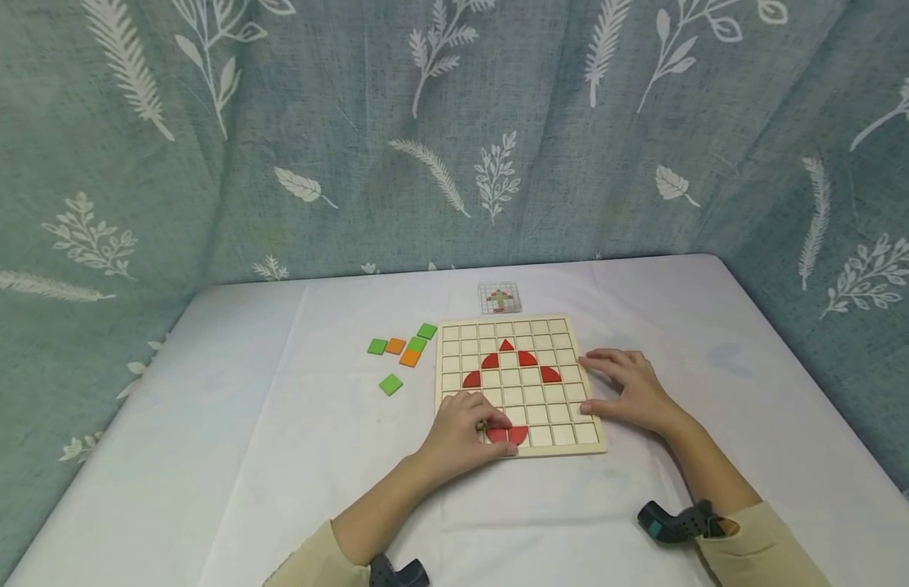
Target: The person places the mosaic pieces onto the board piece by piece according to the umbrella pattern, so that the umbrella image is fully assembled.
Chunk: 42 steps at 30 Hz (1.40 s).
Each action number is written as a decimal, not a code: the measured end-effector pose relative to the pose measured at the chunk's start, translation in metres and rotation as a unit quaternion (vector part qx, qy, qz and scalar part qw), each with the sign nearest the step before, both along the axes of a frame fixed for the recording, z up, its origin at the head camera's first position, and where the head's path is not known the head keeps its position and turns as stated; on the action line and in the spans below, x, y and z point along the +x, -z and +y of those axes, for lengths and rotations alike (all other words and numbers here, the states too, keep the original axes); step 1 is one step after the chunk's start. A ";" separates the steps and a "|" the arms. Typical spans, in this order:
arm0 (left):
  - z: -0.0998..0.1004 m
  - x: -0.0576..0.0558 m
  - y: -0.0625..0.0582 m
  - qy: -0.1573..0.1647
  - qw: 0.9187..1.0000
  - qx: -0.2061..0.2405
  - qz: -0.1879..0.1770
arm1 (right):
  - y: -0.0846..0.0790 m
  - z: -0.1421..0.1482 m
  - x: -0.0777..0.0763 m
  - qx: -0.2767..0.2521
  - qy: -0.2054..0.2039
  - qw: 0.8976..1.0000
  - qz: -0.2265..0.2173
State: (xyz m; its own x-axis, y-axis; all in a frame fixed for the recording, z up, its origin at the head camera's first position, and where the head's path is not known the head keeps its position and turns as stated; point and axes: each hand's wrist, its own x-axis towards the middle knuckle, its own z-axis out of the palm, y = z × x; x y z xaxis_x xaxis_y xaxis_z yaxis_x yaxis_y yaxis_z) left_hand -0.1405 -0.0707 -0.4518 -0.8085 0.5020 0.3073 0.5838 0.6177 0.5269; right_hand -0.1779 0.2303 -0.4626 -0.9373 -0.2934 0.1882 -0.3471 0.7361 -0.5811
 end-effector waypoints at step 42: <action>-0.069 -0.028 -0.068 -0.063 0.984 0.132 -0.099 | -0.001 -0.001 0.002 0.003 0.004 1.000 0.002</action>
State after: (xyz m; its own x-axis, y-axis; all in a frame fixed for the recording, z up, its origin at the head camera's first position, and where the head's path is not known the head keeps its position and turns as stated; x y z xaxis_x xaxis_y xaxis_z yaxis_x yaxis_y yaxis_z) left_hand -0.1690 -0.1398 -0.3838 -0.9161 0.3179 0.2445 0.3818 0.5049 0.7741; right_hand -0.1761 0.2291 -0.4613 -0.9386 -0.2872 0.1910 -0.3441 0.7418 -0.5756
